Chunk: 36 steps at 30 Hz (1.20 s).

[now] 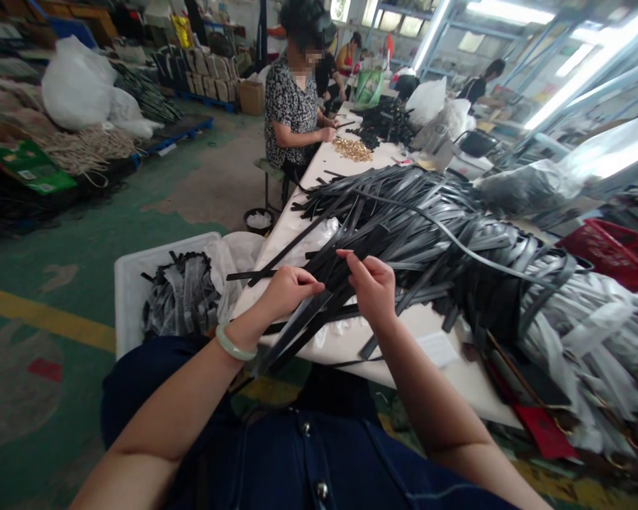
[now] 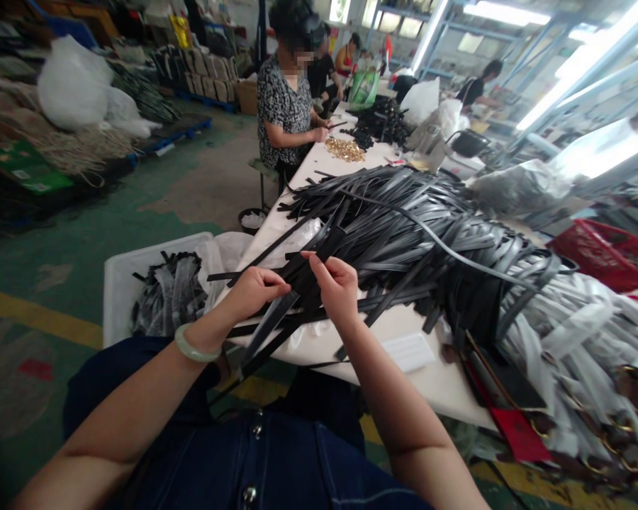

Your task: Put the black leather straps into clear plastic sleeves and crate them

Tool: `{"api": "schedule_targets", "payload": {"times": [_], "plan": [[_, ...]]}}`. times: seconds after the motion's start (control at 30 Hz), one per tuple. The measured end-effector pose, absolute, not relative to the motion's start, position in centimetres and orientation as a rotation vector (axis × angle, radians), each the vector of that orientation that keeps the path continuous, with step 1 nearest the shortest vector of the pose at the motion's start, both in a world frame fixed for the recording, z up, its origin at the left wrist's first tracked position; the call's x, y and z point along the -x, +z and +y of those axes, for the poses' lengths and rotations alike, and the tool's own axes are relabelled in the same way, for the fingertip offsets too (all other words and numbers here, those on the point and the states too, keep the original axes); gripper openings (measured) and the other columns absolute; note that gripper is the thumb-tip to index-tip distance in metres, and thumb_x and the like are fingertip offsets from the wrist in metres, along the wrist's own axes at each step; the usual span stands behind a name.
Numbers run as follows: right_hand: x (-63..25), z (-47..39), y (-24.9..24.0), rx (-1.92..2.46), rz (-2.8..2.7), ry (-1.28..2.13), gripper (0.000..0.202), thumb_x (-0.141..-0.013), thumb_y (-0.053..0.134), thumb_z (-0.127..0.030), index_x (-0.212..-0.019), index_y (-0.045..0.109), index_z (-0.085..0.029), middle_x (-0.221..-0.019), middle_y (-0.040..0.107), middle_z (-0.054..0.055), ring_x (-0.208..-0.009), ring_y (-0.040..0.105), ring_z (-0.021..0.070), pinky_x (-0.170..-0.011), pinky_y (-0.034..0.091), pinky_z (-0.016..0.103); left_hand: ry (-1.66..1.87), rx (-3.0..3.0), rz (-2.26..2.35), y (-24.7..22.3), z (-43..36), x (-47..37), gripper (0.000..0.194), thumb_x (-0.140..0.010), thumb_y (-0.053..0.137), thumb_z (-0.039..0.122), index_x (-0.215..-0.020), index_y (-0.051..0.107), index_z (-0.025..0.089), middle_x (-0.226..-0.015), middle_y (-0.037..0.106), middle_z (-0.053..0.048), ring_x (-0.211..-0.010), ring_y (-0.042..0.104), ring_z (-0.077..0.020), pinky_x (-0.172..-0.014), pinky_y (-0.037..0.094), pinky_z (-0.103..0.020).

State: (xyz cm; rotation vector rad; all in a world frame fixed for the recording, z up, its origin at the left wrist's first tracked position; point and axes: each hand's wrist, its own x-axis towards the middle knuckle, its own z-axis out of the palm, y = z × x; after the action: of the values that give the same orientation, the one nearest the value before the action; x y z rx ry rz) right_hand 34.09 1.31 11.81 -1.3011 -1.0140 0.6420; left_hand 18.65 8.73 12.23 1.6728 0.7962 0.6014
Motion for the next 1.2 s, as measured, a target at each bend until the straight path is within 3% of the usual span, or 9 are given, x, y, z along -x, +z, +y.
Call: {"api": "schedule_targets", "payload": {"times": [0.17, 0.27, 0.5, 0.67, 0.8, 0.87, 0.97, 1.1, 1.2], "plan": [[-31.8, 1.2, 9.7, 1.321, -1.055, 0.611, 0.048, -0.084, 0.063, -0.045, -0.050, 0.043, -0.018, -0.055, 0.044, -0.003, -0.050, 0.035, 0.0080, -0.046, 0.029, 0.022, 0.752, -1.458, 0.824, 11.7, 8.8, -19.2, 0.031, -0.069, 0.073, 0.043, -0.062, 0.069, 0.013, -0.048, 0.053, 0.002, -0.045, 0.041, -0.0085, -0.044, 0.029, -0.022], [-30.2, 1.0, 8.0, 1.435, -1.117, 0.444, 0.043, -0.087, 0.058, -0.042, -0.053, 0.046, -0.018, -0.059, 0.048, -0.001, -0.055, 0.044, 0.0105, -0.050, 0.036, 0.023, 0.744, -1.271, 0.826, 10.8, 8.9, -19.5, 0.039, -0.062, 0.079, 0.048, -0.061, 0.062, 0.013, -0.049, 0.050, 0.004, -0.045, 0.041, -0.0073, -0.044, 0.030, -0.021], [-33.0, 3.0, 11.7, 1.313, -0.855, 0.526, 0.044, -0.080, 0.067, -0.043, -0.055, 0.038, -0.021, -0.049, 0.039, -0.008, -0.044, 0.046, 0.0084, -0.042, 0.043, 0.021, 0.615, -1.388, 0.666, 9.1, 9.4, -15.5, 0.053, -0.063, 0.079, 0.050, -0.101, 0.063, 0.017, -0.094, 0.067, -0.005, -0.079, 0.060, -0.0144, -0.073, 0.048, -0.026], [-40.1, 4.0, 20.4, 0.807, -0.604, 0.148, 0.029, -0.086, 0.061, -0.030, -0.064, 0.046, -0.021, -0.063, 0.061, -0.004, -0.059, 0.064, 0.0106, -0.058, 0.053, 0.024, -0.333, -1.606, 0.339, 7.0, 8.9, -9.7, 0.037, -0.080, 0.063, 0.053, -0.078, 0.068, 0.016, -0.070, 0.068, -0.005, -0.064, 0.061, -0.0164, -0.063, 0.046, -0.026], [-38.9, 2.7, 22.5, 0.782, -0.798, -0.134, 0.019, -0.094, 0.045, -0.024, -0.078, 0.055, -0.022, -0.081, 0.066, -0.001, -0.066, 0.067, 0.0101, -0.062, 0.052, 0.024, -0.115, -1.531, 0.699, 6.4, 9.1, -8.8, 0.040, -0.083, 0.053, 0.058, -0.073, 0.055, 0.020, -0.053, 0.048, 0.004, -0.046, 0.044, -0.0114, -0.048, 0.039, -0.023], [-35.6, 2.3, 20.5, 1.009, -1.259, 0.077, 0.015, -0.093, 0.051, -0.026, -0.081, 0.058, -0.021, -0.092, 0.068, 0.002, -0.069, 0.067, 0.0121, -0.064, 0.052, 0.026, -0.046, -1.532, 0.746, 7.2, 9.5, -9.5, 0.040, -0.081, 0.054, 0.059, -0.071, 0.051, 0.020, -0.053, 0.042, 0.006, -0.044, 0.039, -0.0102, -0.043, 0.037, -0.022], [-31.4, 2.7, 15.8, 1.144, -2.118, 0.726, 0.013, -0.088, 0.060, -0.023, -0.076, 0.061, -0.018, -0.106, 0.067, 0.009, -0.096, 0.066, 0.0197, -0.079, 0.051, 0.029, -0.055, -1.626, 0.634, 9.2, 10.2, -10.3, 0.036, -0.074, 0.064, 0.053, -0.070, 0.057, 0.018, -0.060, 0.052, 0.001, -0.048, 0.043, -0.0109, -0.043, 0.035, -0.023], [-30.5, 4.1, 12.8, 1.199, -2.467, 1.398, 0.019, -0.090, 0.053, -0.022, -0.072, 0.056, -0.016, -0.074, 0.062, 0.000, -0.060, 0.062, 0.0112, -0.056, 0.044, 0.020, -0.167, -1.694, 0.611, 10.7, 11.0, -8.6, 0.028, -0.074, 0.063, 0.045, -0.074, 0.065, 0.017, -0.062, 0.057, 0.000, -0.051, 0.048, -0.0124, -0.046, 0.036, -0.022], [-30.9, 4.7, 14.1, 1.335, -2.440, 1.247, 0.021, -0.090, 0.050, -0.019, -0.070, 0.053, -0.016, -0.062, 0.052, -0.004, -0.048, 0.051, 0.0078, -0.051, 0.036, 0.019, -0.207, -1.771, 0.722, 10.7, 11.6, -6.0, 0.030, -0.081, 0.053, 0.045, -0.074, 0.064, 0.018, -0.059, 0.052, 0.001, -0.051, 0.045, -0.0122, -0.046, 0.035, -0.021]]}}
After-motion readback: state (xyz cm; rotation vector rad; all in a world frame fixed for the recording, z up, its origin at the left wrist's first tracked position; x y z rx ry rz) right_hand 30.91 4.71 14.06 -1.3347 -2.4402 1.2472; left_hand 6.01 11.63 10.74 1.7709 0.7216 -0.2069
